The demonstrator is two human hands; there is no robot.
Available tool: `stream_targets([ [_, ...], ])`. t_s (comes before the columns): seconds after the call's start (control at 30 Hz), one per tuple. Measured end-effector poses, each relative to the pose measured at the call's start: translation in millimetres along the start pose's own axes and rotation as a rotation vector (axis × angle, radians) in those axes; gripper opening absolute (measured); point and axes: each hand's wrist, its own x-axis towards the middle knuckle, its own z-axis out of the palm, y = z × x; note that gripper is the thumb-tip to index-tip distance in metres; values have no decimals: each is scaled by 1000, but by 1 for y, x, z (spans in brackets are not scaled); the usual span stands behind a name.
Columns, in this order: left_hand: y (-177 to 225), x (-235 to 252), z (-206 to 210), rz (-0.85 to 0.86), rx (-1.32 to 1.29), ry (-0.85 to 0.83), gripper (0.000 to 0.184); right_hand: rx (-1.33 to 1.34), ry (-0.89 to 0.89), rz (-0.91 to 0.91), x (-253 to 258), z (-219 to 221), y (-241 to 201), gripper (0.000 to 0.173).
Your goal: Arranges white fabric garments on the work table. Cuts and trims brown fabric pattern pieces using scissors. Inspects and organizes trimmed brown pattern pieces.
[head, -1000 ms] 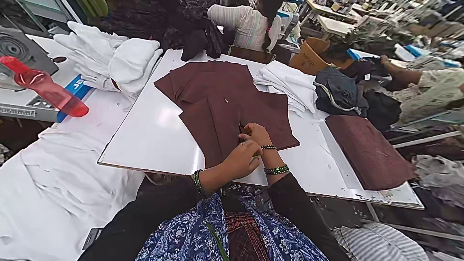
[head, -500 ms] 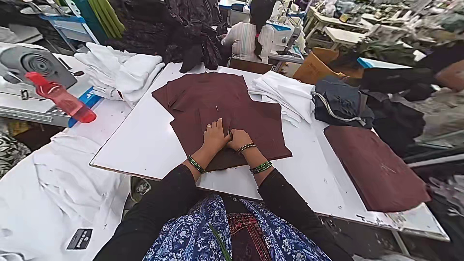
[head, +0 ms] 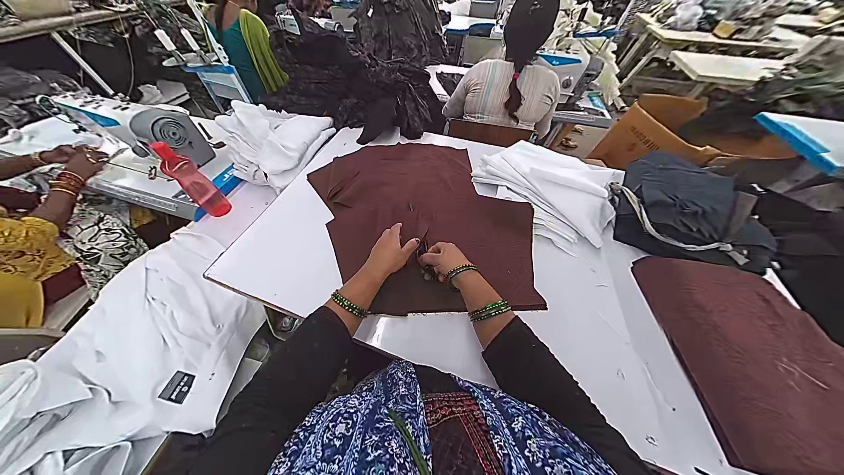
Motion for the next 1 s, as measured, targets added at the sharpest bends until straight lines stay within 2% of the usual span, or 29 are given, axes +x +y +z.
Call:
stream_targets([
  [0.1,-5,-22,3,23,72,-9,86,200,21,-7,-8,6,6,28],
  [0.17,0,-31,8,36,216,-12,102,219,48,-45,-12,12,6,29],
  [0.23,4,-33,19,65,334,-19,107,229,82,-74,-8,19,9,29],
  [0.4,6,-22,23,138,479,-68,82,267,206,-63,-15,26,13,26],
  [0.5,6,-16,13,157,479,-107,82,296,290,-58,-34,29,17,26],
  [0.63,-1,-9,8,245,454,-160,78,462,394,-104,-65,39,27,13],
  [0.8,-1,-5,11,291,521,-246,51,594,496,-236,-84,56,56,6],
  [0.87,4,-4,14,277,553,-273,55,641,533,-281,-88,65,69,8],
  [1.0,12,-6,16,285,553,-274,50,687,576,-316,-93,82,83,12],
])
